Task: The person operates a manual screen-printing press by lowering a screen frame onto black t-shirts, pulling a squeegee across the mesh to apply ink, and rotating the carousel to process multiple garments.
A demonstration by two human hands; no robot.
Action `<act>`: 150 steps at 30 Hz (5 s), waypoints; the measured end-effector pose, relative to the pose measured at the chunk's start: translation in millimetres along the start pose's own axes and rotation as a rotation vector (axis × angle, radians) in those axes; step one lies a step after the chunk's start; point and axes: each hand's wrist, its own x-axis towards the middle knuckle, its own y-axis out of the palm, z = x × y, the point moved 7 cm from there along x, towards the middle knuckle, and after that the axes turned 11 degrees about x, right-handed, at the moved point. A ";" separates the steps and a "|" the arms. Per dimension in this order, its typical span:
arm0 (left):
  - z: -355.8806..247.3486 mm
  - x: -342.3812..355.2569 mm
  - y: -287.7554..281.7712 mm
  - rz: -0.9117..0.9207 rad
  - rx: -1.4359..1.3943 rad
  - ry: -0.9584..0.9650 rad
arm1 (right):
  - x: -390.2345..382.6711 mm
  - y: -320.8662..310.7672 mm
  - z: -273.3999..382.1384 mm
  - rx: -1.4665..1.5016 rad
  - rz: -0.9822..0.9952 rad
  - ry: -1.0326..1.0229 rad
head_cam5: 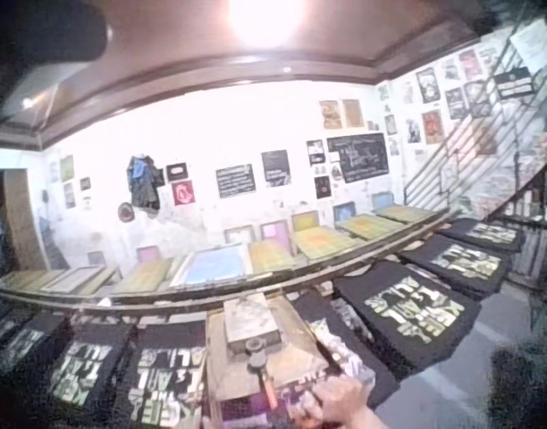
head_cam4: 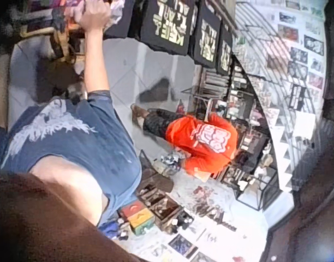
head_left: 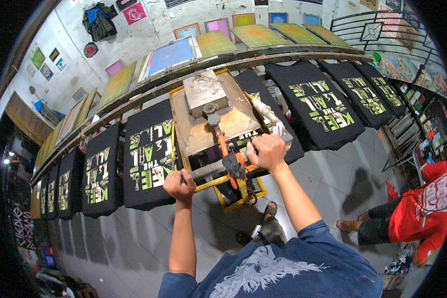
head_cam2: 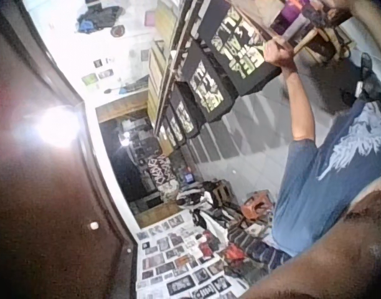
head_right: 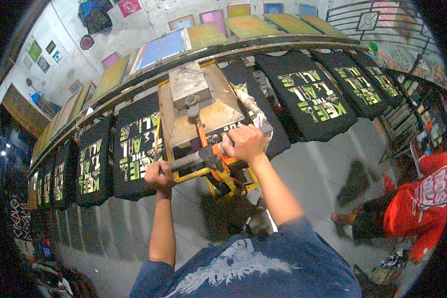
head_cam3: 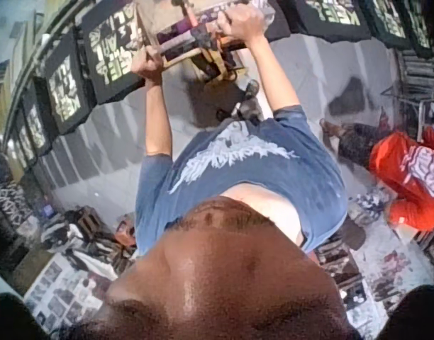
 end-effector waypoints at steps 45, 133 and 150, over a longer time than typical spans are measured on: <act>-8.7 4.7 -4.1 -0.020 0.044 -0.095 | 97.3 112.7 -8.7 -0.113 0.523 0.022; 2.1 11.1 61.2 0.210 -0.396 -0.386 | -51.9 -99.0 -21.7 -0.089 0.448 0.482; 11.9 41.2 82.0 0.072 -0.446 -0.134 | -37.0 -87.5 -17.7 -0.279 0.124 0.392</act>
